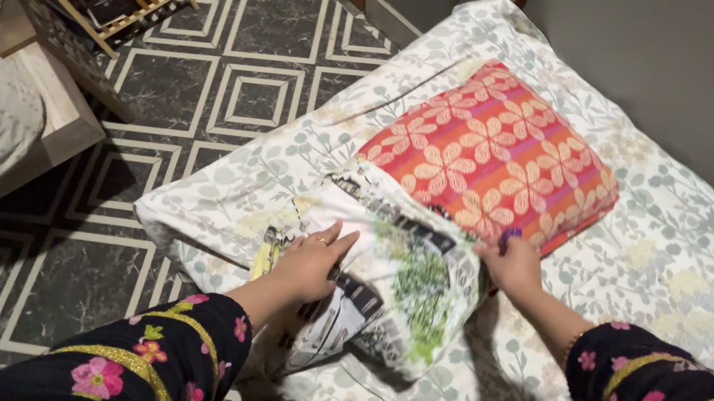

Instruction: The person puts a patterned pillowcase onto a pillow by hand, pulling the fabric over the pillow and tucking the edges in.

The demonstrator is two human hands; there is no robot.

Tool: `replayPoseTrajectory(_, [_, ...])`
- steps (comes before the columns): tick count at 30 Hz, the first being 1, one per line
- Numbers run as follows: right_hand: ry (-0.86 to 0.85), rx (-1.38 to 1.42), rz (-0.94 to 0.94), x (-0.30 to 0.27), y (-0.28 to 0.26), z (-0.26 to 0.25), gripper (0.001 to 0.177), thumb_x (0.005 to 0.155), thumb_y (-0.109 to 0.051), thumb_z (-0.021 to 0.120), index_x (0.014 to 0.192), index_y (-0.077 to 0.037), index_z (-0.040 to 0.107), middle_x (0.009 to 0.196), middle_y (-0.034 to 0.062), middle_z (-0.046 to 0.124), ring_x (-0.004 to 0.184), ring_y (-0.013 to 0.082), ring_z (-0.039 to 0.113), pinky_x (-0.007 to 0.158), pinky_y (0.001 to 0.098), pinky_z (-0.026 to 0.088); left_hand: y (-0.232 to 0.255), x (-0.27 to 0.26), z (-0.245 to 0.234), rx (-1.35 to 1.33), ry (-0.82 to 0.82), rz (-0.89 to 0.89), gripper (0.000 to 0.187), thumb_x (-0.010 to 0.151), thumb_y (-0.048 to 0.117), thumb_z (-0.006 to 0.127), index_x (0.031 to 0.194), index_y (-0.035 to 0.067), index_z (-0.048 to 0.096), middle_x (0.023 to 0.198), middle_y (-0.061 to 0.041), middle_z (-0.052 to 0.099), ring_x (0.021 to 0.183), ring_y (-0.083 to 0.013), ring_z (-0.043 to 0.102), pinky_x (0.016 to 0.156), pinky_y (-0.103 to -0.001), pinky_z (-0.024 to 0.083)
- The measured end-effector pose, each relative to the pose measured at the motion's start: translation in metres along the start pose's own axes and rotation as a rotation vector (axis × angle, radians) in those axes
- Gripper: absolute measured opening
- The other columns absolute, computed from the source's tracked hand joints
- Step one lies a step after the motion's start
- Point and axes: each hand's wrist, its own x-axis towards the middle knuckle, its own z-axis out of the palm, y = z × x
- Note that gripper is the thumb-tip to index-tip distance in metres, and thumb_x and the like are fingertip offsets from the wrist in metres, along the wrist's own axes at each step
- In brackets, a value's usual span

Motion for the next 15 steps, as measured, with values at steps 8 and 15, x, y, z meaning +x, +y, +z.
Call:
replayPoseTrajectory(8, [-0.298, 0.130, -0.041, -0.084, 0.064, 0.060, 0.038, 0.086, -0.033, 0.079, 0.106, -0.003, 0.067, 0.090, 0.0169, 0.072, 0.079, 0.0269, 0.068, 0.076, 0.0388, 0.053, 0.007, 0.003, 0.003, 0.035, -0.158, -0.132, 0.100, 0.077, 0.027, 0.083, 0.159, 0.024, 0.026, 0.168, -0.013, 0.019, 0.152, -0.0322, 0.028, 0.120, -0.055, 0.028])
replayPoseTrajectory(15, [-0.411, 0.003, 0.099, -0.089, 0.115, 0.084, 0.048, 0.075, -0.041, 0.082, 0.104, -0.005, 0.068, 0.097, 0.0150, 0.075, 0.091, 0.0305, 0.074, 0.081, 0.0426, 0.056, -0.008, 0.003, 0.003, -0.009, -0.093, -0.060, 0.080, 0.078, 0.026, 0.078, 0.149, 0.018, 0.042, 0.164, -0.017, 0.030, 0.146, -0.0366, 0.039, 0.117, -0.044, 0.038])
